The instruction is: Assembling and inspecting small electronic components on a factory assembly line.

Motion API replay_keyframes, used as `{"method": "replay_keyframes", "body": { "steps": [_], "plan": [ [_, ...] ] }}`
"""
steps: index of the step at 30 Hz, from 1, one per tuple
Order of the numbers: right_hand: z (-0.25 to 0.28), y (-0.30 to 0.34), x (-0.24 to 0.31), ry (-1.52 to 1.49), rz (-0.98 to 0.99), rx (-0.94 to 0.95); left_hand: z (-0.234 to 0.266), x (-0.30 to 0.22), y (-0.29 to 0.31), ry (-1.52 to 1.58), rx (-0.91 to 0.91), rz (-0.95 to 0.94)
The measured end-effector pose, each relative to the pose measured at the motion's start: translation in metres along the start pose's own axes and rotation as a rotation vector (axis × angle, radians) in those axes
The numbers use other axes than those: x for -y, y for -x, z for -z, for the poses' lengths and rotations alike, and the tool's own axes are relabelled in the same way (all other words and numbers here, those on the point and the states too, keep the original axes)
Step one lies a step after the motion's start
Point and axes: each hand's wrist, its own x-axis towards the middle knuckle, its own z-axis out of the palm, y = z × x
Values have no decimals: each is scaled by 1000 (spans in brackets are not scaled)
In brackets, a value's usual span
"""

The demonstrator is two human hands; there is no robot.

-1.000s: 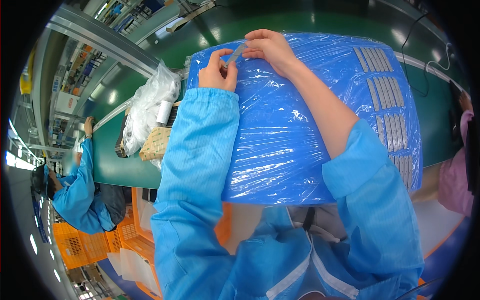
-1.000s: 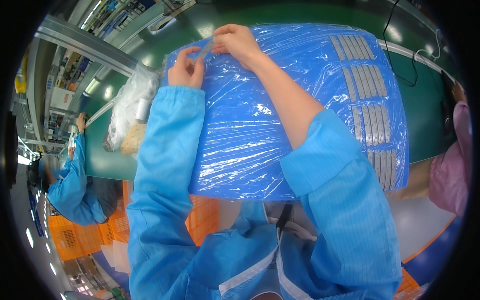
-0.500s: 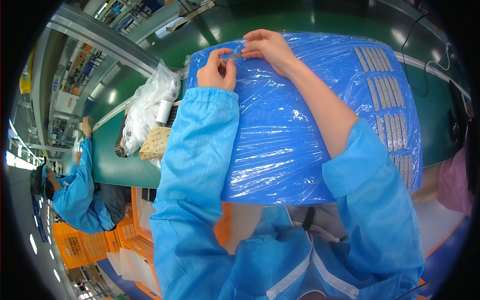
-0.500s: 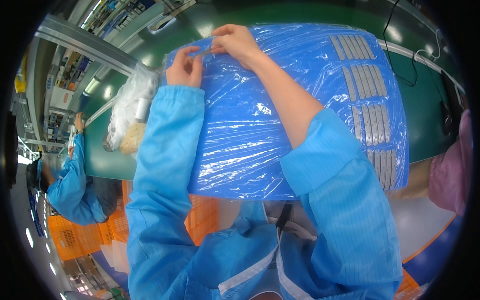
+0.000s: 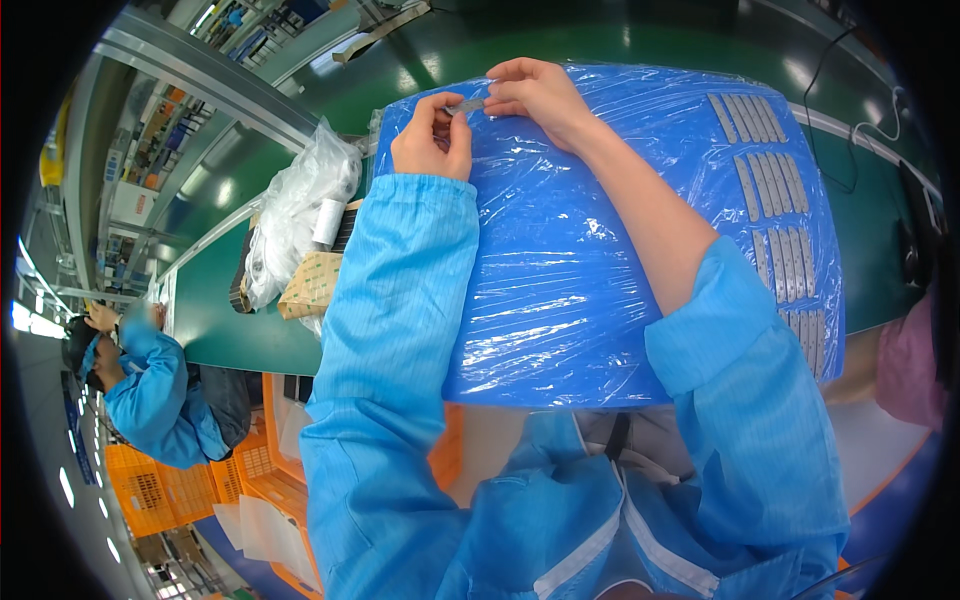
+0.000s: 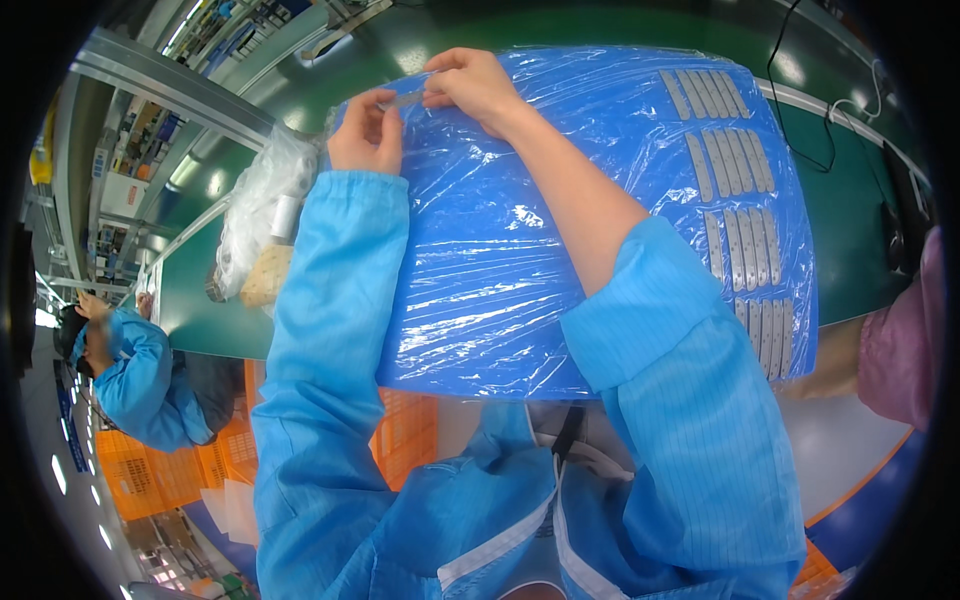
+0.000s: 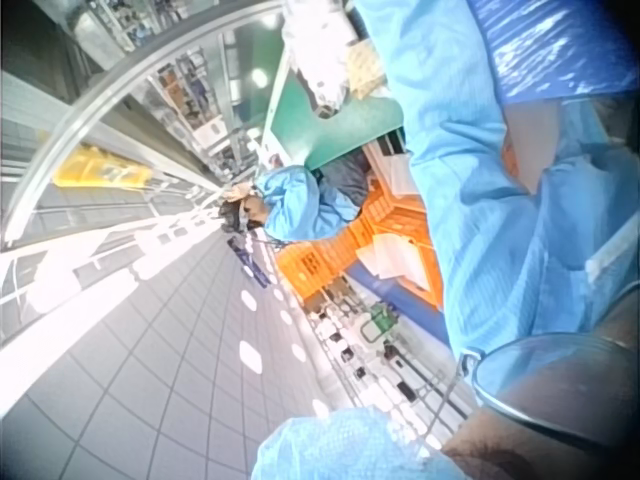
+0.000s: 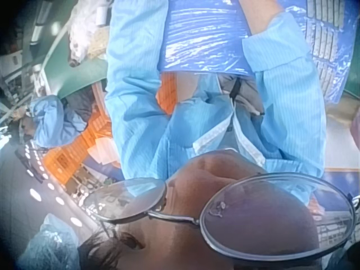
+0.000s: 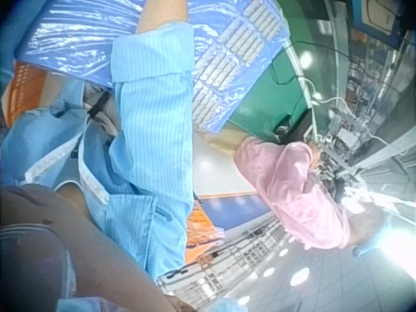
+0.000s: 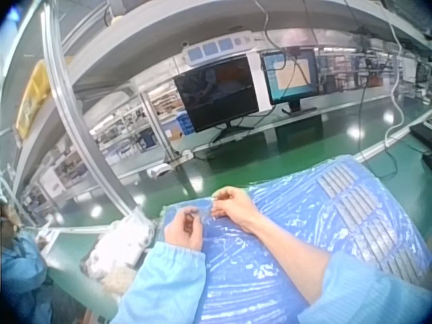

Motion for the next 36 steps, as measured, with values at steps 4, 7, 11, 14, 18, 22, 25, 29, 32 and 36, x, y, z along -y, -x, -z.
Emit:
{"method": "replay_keyframes", "body": {
  "steps": [4, 7, 11, 14, 18, 22, 25, 29, 32, 36],
  "plan": [
    [-1, 1, 2, 15, -1, 4, -1, 2, 0, 28, 20, -3],
    [0, 1, 1, 15, -2, 4, -1, 1, 0, 48, 26, 16],
    [1, 1, 1, 16, -4, 15, -2, 0, 1, 79, 35, 12],
    [1, 0, 0, 23, 3, 27, -2, 0, 0, 83, 47, 6],
    [3, 1, -1, 50, 26, 61, 0, -3, 1, 57, 64, 2],
    [3, 1, -3, 127, 43, 78, 0, -5, 1, 62, 84, 18],
    [4, 1, -1, 197, 57, 132, 0, -5, 1, 57, 89, 8],
    [3, 2, 0, 225, 76, 158, 1, -7, 0, 42, 102, -15],
    [0, 3, 1, 281, 85, 189, 2, -6, 2, 53, 101, -19],
    [1, 0, 0, 329, 109, 222, 0, -6, 1, 48, 109, -33]
  ]
}}
